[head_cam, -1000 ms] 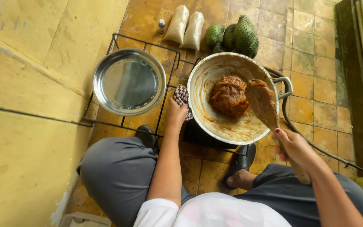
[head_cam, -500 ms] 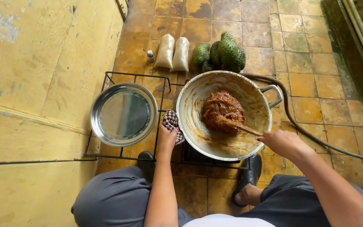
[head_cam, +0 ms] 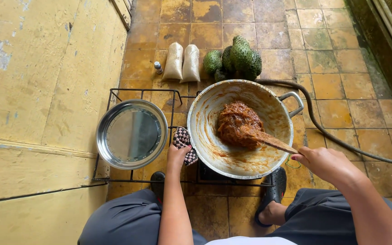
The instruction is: Stirring a thick brown mixture in a large pot using a wooden spatula
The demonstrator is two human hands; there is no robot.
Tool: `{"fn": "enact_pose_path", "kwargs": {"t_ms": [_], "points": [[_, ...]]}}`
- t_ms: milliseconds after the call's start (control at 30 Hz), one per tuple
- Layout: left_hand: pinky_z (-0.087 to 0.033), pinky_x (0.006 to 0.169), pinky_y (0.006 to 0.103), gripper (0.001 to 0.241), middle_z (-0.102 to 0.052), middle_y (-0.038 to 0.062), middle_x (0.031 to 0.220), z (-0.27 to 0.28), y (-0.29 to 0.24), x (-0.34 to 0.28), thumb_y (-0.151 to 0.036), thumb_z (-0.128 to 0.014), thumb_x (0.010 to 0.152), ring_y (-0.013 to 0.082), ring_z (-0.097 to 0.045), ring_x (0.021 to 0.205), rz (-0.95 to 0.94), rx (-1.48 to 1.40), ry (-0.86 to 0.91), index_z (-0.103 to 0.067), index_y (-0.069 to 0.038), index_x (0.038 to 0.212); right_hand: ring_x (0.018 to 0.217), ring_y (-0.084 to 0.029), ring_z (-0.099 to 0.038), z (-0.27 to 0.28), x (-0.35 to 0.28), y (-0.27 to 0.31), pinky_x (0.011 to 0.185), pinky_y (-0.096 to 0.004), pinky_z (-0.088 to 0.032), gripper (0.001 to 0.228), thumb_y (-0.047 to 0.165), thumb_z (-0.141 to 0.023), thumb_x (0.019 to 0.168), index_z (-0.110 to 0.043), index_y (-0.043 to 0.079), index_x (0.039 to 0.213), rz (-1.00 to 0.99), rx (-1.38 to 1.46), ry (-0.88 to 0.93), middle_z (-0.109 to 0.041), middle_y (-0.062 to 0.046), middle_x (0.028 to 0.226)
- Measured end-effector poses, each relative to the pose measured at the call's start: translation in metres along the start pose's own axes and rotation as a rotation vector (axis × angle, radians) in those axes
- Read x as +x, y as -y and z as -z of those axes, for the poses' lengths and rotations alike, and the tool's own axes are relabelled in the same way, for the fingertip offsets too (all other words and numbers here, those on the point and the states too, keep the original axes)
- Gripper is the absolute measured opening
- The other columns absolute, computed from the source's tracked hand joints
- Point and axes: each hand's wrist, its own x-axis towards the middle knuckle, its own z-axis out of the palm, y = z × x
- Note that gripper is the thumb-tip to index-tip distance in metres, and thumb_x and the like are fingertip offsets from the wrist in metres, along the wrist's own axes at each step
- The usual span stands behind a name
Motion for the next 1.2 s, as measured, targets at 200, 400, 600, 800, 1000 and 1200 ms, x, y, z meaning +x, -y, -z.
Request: {"fn": "enact_pose_path", "kwargs": {"t_ms": [200,400,600,800,1000,1200], "points": [[-0.05,0.103,0.0453,0.074,-0.065,0.016,0.137,-0.002,0.005,0.006,-0.029,-0.078,0.075,0.0367,-0.063,0.124,0.007,0.036,-0.014,-0.055,-0.005,0.142,0.098,-0.032,-0.072,0.005,-0.004,0.01,0.076,-0.042,-0.051,0.038,0.06,-0.04,0.1,-0.05,0.036,0.128,0.015,0.005,0.055,-0.079,-0.007,0.099],[-0.051,0.103,0.0439,0.072,-0.066,0.017,0.134,-0.002,0.007,0.006,-0.027,-0.079,0.075,0.0368,-0.065,0.122,-0.005,-0.006,-0.013,-0.056,-0.003,0.14,0.095,-0.033,-0.073,-0.01,0.005,0.005,0.074,-0.044,-0.052,0.042,0.062,-0.039,0.099,-0.049,0.034,0.129,0.022,-0.027,0.01,-0.079,-0.007,0.095],[-0.051,0.102,0.044,0.07,-0.067,0.016,0.134,-0.003,0.009,0.007,-0.027,-0.078,0.076,0.0361,-0.065,0.123,-0.011,0.003,-0.017,-0.057,-0.005,0.139,0.097,-0.032,-0.072,-0.005,0.0,0.008,0.077,-0.043,-0.052,0.041,0.06,-0.04,0.099,-0.049,0.035,0.13,0.016,-0.009,0.018,-0.078,-0.006,0.098],[-0.051,0.102,0.044,0.069,-0.068,0.015,0.134,-0.003,0.008,0.006,-0.026,-0.079,0.076,0.0359,-0.066,0.122,-0.008,-0.008,-0.013,-0.058,-0.005,0.139,0.094,-0.033,-0.072,-0.013,0.007,0.005,0.075,-0.043,-0.051,0.04,0.06,-0.042,0.099,-0.053,0.03,0.124,0.029,-0.027,0.021,-0.078,-0.006,0.095],[-0.052,0.101,0.0441,0.072,-0.067,0.016,0.135,-0.003,0.008,0.006,-0.027,-0.078,0.076,0.0355,-0.065,0.123,-0.021,-0.017,-0.008,-0.056,-0.004,0.14,0.099,-0.032,-0.072,-0.01,0.005,0.007,0.078,-0.043,-0.052,0.042,0.059,-0.042,0.099,-0.051,0.032,0.13,0.019,-0.017,0.025,-0.078,-0.005,0.102],[-0.05,0.104,0.0438,0.071,-0.066,0.016,0.137,-0.002,0.005,0.003,-0.027,-0.078,0.078,0.0354,-0.064,0.125,-0.018,-0.014,0.003,-0.055,-0.004,0.142,0.1,-0.032,-0.072,-0.01,0.005,0.008,0.078,-0.043,-0.052,0.039,0.057,-0.042,0.1,-0.053,0.032,0.128,0.028,-0.029,0.034,-0.078,-0.005,0.103]]}}
